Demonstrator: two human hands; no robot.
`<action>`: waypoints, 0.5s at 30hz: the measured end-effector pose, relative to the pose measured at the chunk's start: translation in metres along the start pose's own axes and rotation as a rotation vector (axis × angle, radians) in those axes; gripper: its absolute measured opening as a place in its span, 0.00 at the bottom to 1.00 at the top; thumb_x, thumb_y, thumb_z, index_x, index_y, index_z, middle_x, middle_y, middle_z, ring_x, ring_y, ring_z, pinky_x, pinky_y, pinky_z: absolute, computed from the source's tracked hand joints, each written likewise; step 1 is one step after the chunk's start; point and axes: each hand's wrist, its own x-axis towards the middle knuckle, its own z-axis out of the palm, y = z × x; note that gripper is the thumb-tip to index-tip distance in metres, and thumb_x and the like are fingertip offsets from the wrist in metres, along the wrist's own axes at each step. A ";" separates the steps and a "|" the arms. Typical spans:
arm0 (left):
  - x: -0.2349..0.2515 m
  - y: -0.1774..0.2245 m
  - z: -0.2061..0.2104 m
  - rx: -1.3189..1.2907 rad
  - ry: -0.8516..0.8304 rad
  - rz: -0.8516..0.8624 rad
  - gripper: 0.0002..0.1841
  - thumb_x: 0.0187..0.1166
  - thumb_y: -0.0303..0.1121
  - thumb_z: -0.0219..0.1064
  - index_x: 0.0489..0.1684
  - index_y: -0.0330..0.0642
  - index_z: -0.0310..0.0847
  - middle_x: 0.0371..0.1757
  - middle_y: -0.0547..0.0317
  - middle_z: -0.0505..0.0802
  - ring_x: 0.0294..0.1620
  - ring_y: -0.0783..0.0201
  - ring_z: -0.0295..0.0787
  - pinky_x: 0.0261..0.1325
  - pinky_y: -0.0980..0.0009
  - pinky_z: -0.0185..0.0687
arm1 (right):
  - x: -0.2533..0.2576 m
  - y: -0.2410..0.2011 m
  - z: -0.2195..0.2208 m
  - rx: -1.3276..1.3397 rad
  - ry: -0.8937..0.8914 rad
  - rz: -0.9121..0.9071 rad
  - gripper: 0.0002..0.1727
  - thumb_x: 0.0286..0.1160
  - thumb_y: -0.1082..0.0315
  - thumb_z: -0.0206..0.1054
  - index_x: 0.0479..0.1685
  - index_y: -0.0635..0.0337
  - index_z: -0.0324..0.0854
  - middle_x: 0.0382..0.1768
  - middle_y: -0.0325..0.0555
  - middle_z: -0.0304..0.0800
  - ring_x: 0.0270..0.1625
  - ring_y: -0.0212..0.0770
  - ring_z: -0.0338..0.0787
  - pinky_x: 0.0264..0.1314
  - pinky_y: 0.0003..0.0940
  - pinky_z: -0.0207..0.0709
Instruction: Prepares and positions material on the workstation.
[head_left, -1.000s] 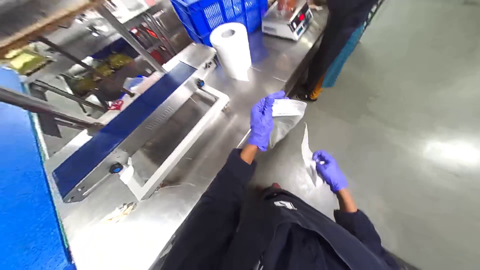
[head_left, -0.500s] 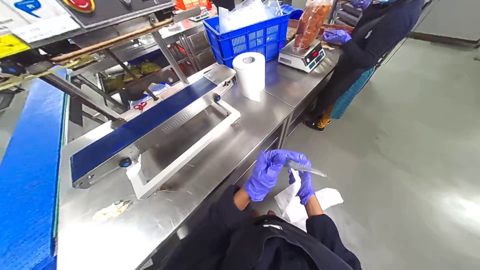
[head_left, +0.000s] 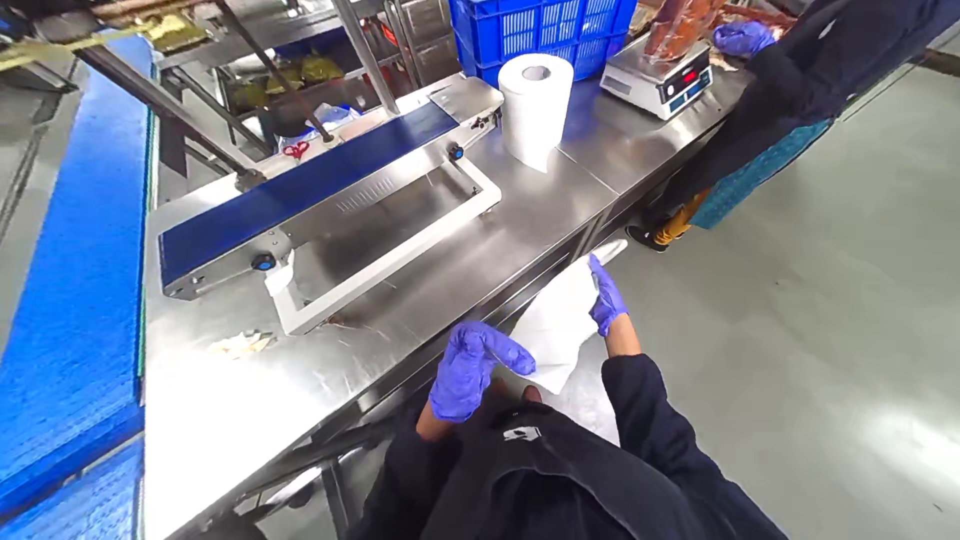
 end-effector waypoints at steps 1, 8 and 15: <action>-0.003 0.000 0.000 0.021 -0.009 -0.015 0.26 0.92 0.53 0.47 0.48 0.49 0.92 0.43 0.64 0.99 0.47 0.70 0.97 0.56 0.71 0.91 | 0.003 0.004 0.012 -0.078 -0.007 0.061 0.26 0.88 0.48 0.58 0.76 0.52 0.75 0.63 0.46 0.88 0.61 0.38 0.88 0.60 0.43 0.85; -0.006 0.010 -0.020 0.188 -0.066 -0.051 0.26 0.94 0.48 0.46 0.48 0.44 0.92 0.47 0.60 0.99 0.53 0.68 0.96 0.62 0.67 0.91 | 0.026 0.087 0.082 -0.365 -0.016 0.270 0.15 0.80 0.58 0.69 0.51 0.62 0.85 0.41 0.48 0.91 0.41 0.38 0.89 0.44 0.39 0.84; -0.058 0.016 -0.113 -0.031 0.507 0.062 0.23 0.90 0.54 0.50 0.42 0.56 0.93 0.39 0.69 0.98 0.46 0.73 0.95 0.57 0.73 0.89 | 0.034 0.004 0.137 -0.486 0.274 -0.331 0.35 0.72 0.57 0.76 0.76 0.63 0.71 0.63 0.55 0.86 0.64 0.46 0.87 0.69 0.47 0.81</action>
